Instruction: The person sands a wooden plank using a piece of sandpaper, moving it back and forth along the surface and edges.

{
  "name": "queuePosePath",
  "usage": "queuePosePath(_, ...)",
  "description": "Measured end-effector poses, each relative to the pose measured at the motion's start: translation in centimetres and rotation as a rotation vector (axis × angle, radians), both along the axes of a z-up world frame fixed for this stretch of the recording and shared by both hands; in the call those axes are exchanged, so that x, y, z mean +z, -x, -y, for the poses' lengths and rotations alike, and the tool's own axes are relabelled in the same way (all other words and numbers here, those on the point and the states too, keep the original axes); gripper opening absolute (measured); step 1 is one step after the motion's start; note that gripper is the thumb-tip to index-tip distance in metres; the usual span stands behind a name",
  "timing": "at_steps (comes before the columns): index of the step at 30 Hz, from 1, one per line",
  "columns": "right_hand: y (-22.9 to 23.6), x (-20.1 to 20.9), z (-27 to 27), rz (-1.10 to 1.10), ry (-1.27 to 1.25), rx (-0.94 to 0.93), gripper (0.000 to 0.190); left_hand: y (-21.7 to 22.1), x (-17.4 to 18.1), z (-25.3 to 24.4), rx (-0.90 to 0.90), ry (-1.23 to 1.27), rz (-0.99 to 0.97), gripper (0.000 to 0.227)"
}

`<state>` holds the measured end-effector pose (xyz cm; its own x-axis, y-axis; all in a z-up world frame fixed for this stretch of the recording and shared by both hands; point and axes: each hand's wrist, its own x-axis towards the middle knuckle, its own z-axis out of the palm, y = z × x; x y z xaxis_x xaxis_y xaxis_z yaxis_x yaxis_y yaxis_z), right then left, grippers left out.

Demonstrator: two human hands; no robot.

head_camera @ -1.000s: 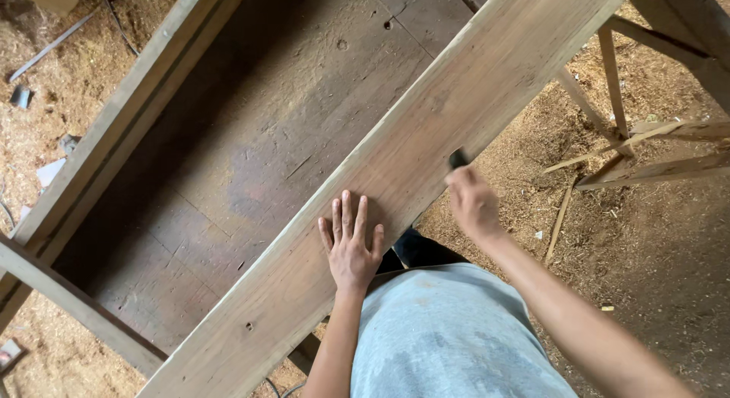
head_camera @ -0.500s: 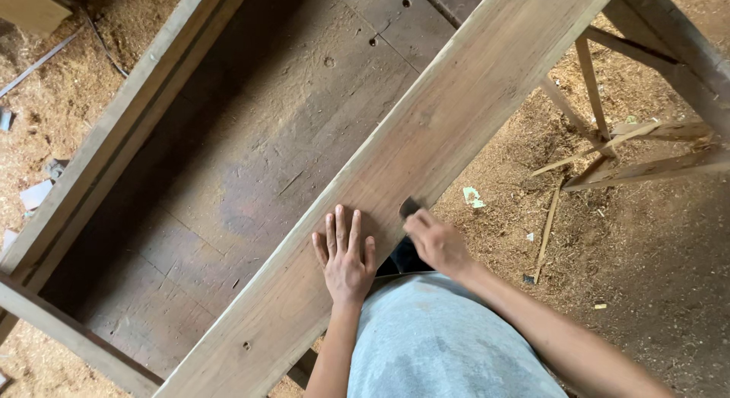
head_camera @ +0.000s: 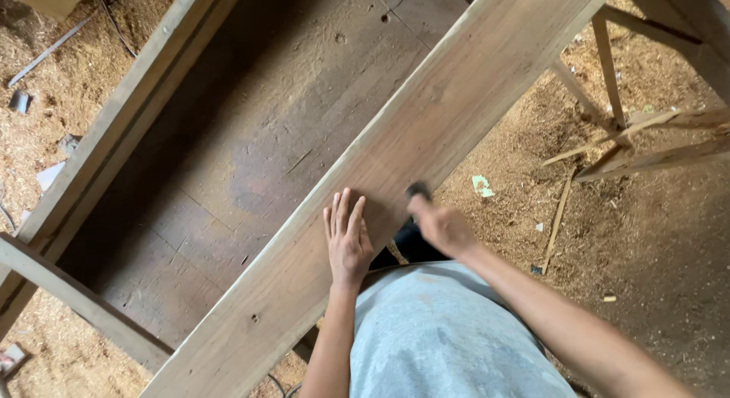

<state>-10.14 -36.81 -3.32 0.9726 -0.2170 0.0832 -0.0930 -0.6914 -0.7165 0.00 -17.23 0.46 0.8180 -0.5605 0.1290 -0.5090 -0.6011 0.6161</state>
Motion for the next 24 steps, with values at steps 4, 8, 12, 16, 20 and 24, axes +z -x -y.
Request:
queuePosePath(4,0.7,-0.5,-3.7,0.063,0.135,-0.218,0.047,0.3,0.5,-4.8,0.03,-0.065,0.075,0.036)
queuePosePath(8,0.8,-0.8,-4.9,-0.142,-0.199,0.156,0.047,0.5,1.2,-8.8,0.02,-0.114,0.106,0.037)
queuePosePath(12,1.1,-1.5,-5.8,0.078,0.177,-0.072,0.035,0.5,1.5,-11.6,-0.099,-0.168,0.102,0.041)
queuePosePath(16,1.0,-2.2,-7.0,0.014,0.025,-0.306,0.029,0.4,1.0,-12.0,-0.09,-0.139,0.102,0.039)
queuePosePath(20,1.5,-1.6,-8.9,0.173,0.035,-0.014,0.023,0.1,1.0,-12.0,-0.1,-0.067,0.018,0.038)
queuePosePath(24,1.5,-0.6,-11.4,0.046,-0.031,-0.166,0.025,-0.9,1.2,-13.1,-0.174,-0.033,-0.019,0.036)
